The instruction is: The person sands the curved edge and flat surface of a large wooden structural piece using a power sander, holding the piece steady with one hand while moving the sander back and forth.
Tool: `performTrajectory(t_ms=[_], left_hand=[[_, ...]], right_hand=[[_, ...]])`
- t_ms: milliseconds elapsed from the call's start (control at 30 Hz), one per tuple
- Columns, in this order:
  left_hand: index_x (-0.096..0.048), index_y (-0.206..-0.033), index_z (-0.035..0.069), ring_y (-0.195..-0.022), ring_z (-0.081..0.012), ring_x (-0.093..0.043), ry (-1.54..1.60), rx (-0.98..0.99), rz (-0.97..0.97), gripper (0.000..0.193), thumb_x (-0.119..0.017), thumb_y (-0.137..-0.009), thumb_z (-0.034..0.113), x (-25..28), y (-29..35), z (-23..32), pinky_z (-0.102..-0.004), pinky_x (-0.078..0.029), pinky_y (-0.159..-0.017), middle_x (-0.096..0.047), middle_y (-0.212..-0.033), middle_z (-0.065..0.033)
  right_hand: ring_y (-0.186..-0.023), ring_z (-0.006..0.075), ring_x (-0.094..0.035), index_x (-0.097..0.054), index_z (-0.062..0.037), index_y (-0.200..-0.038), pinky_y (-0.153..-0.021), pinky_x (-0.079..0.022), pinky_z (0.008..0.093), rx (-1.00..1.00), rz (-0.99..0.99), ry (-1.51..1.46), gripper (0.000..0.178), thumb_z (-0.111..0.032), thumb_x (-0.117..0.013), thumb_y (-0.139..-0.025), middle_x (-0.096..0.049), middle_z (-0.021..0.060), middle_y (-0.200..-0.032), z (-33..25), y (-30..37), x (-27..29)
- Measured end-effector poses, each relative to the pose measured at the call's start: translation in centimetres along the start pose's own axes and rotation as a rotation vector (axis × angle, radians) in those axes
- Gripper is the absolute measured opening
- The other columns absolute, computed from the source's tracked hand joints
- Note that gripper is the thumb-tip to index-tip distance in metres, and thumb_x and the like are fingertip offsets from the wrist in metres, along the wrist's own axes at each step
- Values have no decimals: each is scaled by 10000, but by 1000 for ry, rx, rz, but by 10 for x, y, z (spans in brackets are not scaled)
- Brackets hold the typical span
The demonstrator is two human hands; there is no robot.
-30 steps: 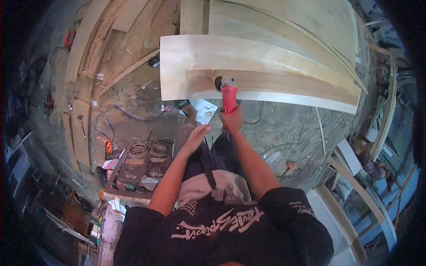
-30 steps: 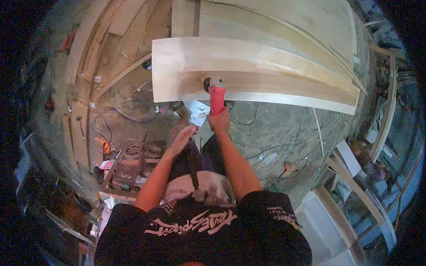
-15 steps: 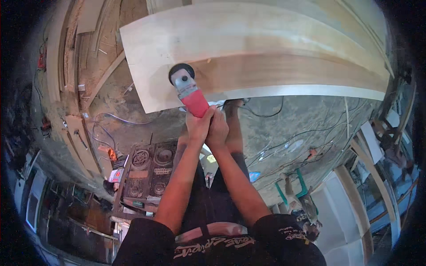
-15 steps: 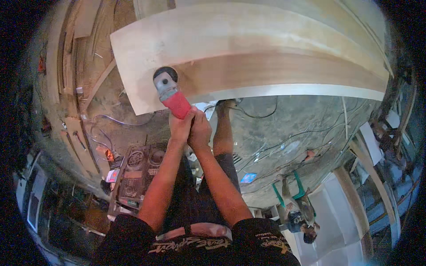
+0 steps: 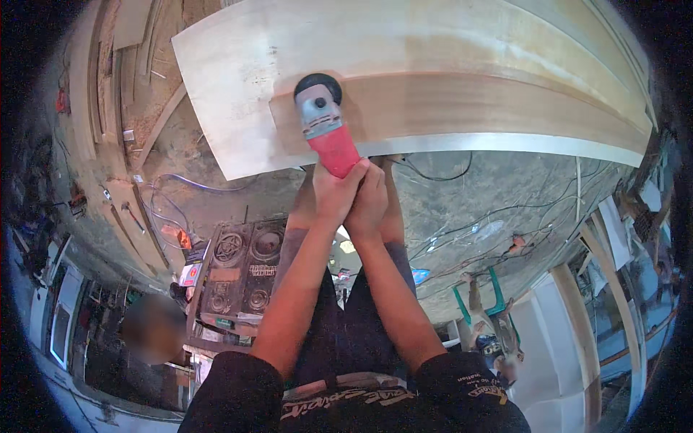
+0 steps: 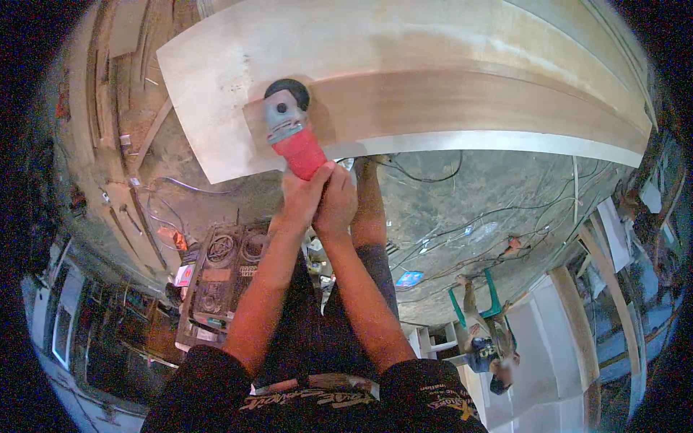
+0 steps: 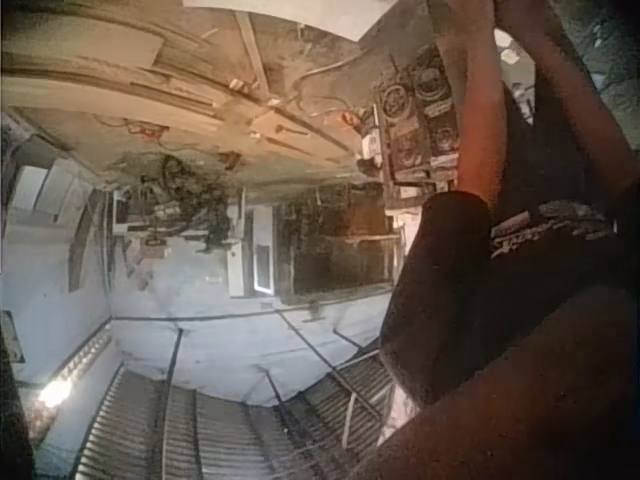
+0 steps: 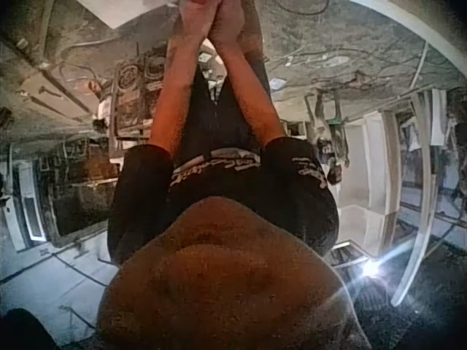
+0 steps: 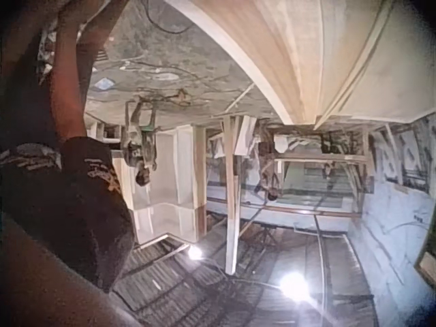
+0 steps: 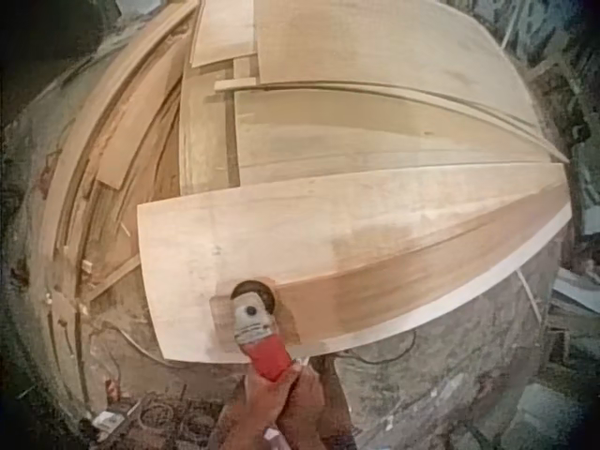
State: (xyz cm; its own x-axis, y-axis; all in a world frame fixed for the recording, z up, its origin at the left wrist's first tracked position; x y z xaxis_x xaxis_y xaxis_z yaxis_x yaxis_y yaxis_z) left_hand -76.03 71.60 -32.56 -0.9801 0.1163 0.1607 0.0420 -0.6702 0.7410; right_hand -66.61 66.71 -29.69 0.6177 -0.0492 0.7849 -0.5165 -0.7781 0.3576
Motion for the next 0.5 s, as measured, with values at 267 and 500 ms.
performTrajectory(t_ms=[267,500], left_hand=[[-610,-1141,-5,-941,-317,-734,-157,-67,-129,600,-878,-743,355,-62,13,27,-406,-561,-862,-734,-1015,-189],[-620,-1164,23,-961,-204,-702,63,-25,-68,536,-883,-796,309,-50,20,17,-363,-551,-882,-722,-1057,-99]], right_hand=[[-1126,421,-628,-488,-57,-1357,-920,-521,486,-338,-10,-521,509,-245,-687,-928,-613,224,-1191,65,-8,18],[-1058,297,-706,-546,-104,-1358,-881,-538,412,-165,-188,-246,402,-254,-618,-992,-700,155,-1173,48,-14,26]])
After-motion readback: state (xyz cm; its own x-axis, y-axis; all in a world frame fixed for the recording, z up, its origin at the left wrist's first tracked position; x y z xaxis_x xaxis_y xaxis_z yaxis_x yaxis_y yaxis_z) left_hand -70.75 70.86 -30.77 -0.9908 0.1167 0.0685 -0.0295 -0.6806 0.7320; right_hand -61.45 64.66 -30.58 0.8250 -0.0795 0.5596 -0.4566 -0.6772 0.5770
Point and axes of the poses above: each hand's wrist, its own y-axis away from the middle knuckle, its own x-axis out of the back of the hand, z = x × y, the point moved 7 cm from there along -y, towards the middle knuckle
